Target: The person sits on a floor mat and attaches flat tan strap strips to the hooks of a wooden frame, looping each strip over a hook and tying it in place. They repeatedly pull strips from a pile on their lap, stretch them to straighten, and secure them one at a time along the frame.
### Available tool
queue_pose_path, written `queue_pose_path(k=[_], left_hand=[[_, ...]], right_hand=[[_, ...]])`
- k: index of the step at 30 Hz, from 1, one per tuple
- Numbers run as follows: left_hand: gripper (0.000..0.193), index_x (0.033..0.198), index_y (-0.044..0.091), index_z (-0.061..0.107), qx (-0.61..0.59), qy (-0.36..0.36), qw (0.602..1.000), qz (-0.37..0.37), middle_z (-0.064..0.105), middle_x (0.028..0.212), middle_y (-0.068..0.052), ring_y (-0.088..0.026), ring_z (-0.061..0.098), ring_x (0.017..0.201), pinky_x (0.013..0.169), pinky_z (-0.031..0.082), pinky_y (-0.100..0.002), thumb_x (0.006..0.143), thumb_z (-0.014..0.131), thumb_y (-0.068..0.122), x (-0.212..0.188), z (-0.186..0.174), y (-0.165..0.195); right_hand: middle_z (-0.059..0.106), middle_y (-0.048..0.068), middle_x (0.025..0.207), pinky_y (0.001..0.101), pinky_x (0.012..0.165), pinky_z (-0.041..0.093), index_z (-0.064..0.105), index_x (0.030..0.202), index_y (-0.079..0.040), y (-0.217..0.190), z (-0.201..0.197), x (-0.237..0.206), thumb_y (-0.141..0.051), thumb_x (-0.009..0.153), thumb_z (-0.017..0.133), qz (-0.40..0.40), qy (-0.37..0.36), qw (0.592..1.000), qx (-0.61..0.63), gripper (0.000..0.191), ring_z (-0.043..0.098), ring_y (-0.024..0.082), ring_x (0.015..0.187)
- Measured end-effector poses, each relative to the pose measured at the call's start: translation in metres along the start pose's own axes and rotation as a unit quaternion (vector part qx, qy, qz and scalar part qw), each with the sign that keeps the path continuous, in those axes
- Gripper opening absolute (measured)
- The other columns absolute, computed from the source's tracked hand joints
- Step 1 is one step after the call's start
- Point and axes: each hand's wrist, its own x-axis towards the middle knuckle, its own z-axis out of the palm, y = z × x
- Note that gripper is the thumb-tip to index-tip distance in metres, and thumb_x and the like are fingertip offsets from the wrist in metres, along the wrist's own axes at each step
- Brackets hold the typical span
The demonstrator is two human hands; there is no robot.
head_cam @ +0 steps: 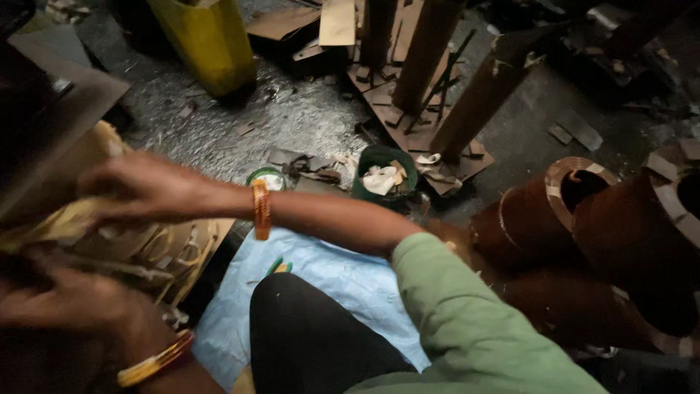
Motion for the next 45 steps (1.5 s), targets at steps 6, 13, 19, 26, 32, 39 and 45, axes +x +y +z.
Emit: queue_pose_path(k=[6,13,19,26,32,39,45], left_hand=[[0.048,0.143,-0.002,0.045,0.133,0.075,0.987,0.056,0.057,0.14,-0.017,-0.028,0.056,0.128,0.113,0.046,-0.042,0.111,0.071,0.023,-0.011,0.014,-0.031],[0.029,0.117,0.0,0.061,-0.303,0.094,0.935,-0.155,0.069,0.105,-0.008,-0.016,0.065,0.094,0.091,0.056,-0.032,0.103,0.064,0.025,-0.013,0.025,-0.003],[0.034,0.115,0.001,0.064,-0.561,0.056,0.783,-0.263,0.071,0.101,-0.009,-0.017,0.067,0.09,0.088,0.056,-0.032,0.101,0.062,0.032,-0.004,0.018,0.011],[0.046,0.115,0.001,0.068,-0.313,0.129,0.916,-0.214,0.076,0.101,-0.011,-0.02,0.07,0.087,0.084,0.056,-0.033,0.099,0.062,0.044,0.016,0.031,0.006],[0.027,0.108,-0.007,0.07,-0.151,0.163,0.957,-0.186,0.071,0.103,-0.017,-0.023,0.065,0.089,0.079,0.053,-0.036,0.103,0.062,0.018,0.034,0.04,0.013],[0.035,0.121,-0.01,0.062,-0.244,0.162,0.936,-0.196,0.067,0.119,-0.014,-0.021,0.067,0.102,0.093,0.056,-0.037,0.089,0.048,-0.008,0.038,0.044,0.013],[0.035,0.121,-0.009,0.065,-0.222,0.138,0.953,-0.155,0.069,0.122,-0.017,-0.026,0.068,0.108,0.101,0.055,-0.04,0.09,0.049,-0.01,0.018,0.04,0.033]], right_hand=[[0.074,0.008,0.095,0.0437,0.086,0.052,0.064,0.117,-0.009,-0.062,-0.025,-0.017,-0.016,0.093,0.076,-0.143,0.077,0.98,-0.114,0.028,0.07,0.031,0.086],[0.068,0.013,0.088,0.0417,0.081,0.051,0.058,0.097,-0.005,-0.156,0.029,0.003,-0.01,0.098,0.07,-0.147,0.096,0.974,-0.143,0.013,0.066,0.033,0.077],[0.064,0.014,0.076,0.0415,0.079,0.053,0.06,0.092,-0.004,-0.164,0.09,0.027,-0.013,0.1,0.072,-0.093,0.153,0.961,-0.209,0.017,0.063,0.03,0.069],[0.07,0.014,0.09,0.0395,0.079,0.052,0.066,0.114,0.003,-0.127,0.078,0.004,-0.018,0.091,0.079,-0.112,0.191,0.964,-0.146,0.033,0.068,0.028,0.079],[0.072,0.01,0.11,0.0321,0.085,0.059,0.072,0.117,-0.002,-0.081,0.07,0.031,-0.009,0.101,0.076,-0.016,0.251,0.968,0.011,0.018,0.072,0.019,0.095],[0.064,0.01,0.082,0.0351,0.066,0.049,0.069,0.092,0.001,-0.074,0.075,0.045,-0.008,0.084,0.084,-0.002,0.244,0.97,-0.004,0.019,0.063,0.02,0.073],[0.063,0.009,0.081,0.0356,0.064,0.05,0.066,0.092,-0.001,-0.079,0.077,0.048,-0.011,0.084,0.083,-0.003,0.267,0.964,-0.014,0.021,0.063,0.02,0.07]])
